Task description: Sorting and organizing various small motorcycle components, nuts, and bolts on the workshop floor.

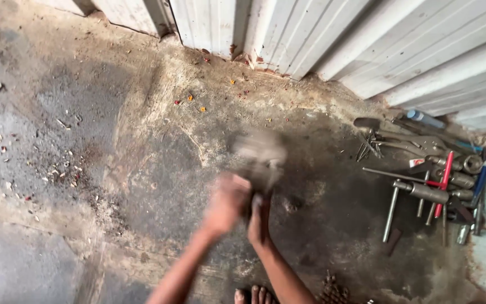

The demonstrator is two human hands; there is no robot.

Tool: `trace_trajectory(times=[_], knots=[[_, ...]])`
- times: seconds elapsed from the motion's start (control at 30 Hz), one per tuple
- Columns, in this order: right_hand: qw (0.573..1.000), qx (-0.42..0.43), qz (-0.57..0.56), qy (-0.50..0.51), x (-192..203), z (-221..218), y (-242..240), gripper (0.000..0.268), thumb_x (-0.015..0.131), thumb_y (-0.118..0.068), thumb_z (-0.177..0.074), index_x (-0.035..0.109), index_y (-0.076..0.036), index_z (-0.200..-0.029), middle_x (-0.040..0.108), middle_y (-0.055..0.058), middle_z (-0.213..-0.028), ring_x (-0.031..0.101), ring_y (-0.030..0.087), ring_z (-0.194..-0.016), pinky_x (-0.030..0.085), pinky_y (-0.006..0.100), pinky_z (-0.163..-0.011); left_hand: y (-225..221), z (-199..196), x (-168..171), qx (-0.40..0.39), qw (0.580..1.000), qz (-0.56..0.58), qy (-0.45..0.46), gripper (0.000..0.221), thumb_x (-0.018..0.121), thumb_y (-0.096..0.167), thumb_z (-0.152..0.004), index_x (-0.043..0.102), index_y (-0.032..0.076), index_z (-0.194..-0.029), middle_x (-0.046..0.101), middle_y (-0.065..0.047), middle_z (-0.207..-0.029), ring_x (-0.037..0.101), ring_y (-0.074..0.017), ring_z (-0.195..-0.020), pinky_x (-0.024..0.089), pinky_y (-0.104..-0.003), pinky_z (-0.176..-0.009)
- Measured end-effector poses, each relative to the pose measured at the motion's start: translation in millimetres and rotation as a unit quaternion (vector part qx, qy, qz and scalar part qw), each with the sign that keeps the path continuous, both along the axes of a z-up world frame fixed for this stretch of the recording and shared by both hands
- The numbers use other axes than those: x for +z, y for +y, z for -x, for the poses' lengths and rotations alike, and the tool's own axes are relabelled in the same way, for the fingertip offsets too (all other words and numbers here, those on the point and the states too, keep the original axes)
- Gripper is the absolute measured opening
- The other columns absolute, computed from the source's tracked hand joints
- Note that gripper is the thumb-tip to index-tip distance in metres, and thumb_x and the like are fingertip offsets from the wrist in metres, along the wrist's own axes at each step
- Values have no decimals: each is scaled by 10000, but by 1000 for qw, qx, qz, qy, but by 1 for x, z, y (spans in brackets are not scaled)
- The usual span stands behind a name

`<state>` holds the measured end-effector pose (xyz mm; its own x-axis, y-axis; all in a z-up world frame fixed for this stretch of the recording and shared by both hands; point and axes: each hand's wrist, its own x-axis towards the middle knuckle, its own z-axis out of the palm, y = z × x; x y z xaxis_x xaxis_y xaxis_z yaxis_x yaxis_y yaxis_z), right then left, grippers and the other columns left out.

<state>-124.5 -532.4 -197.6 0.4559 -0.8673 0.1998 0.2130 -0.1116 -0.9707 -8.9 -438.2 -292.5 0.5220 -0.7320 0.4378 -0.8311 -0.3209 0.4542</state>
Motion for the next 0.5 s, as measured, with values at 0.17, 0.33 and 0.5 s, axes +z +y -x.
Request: trace_trajectory(times=[0.17, 0.33, 0.5], knots=[[976, -160, -18, 146, 53, -14, -83, 735, 619, -449, -965, 343, -19, -1493, 505, 173, -1325, 631, 276, -1070, 605, 435, -850, -57, -1, 171, -27, 867, -79, 492, 787, 466, 493, -991, 161, 129, -1619, 315, -136, -1624, 367, -357, -1471, 297, -553, -1173], [780, -263, 305, 479, -59, -44, -200, 512, 733, -364, -932, 628, -41, -1316, 623, 248, -1311, 578, 433, -1230, 468, 629, -1038, 48, -86, 173, 8, 906, -225, 358, 604, 690, 420, -904, 582, 76, -1388, 687, -151, -1308, 659, -300, -1216, 524, -436, -1015], [843, -163, 340, 384, -23, -221, -118, 527, 720, -293, -826, 628, -83, -1301, 592, 266, -1319, 542, 453, -1239, 415, 610, -1033, 115, -95, 175, 55, 858, -369, 353, 534, 705, 418, -868, 669, 135, -1319, 756, -107, -1169, 763, -259, -1039, 605, -401, -919]])
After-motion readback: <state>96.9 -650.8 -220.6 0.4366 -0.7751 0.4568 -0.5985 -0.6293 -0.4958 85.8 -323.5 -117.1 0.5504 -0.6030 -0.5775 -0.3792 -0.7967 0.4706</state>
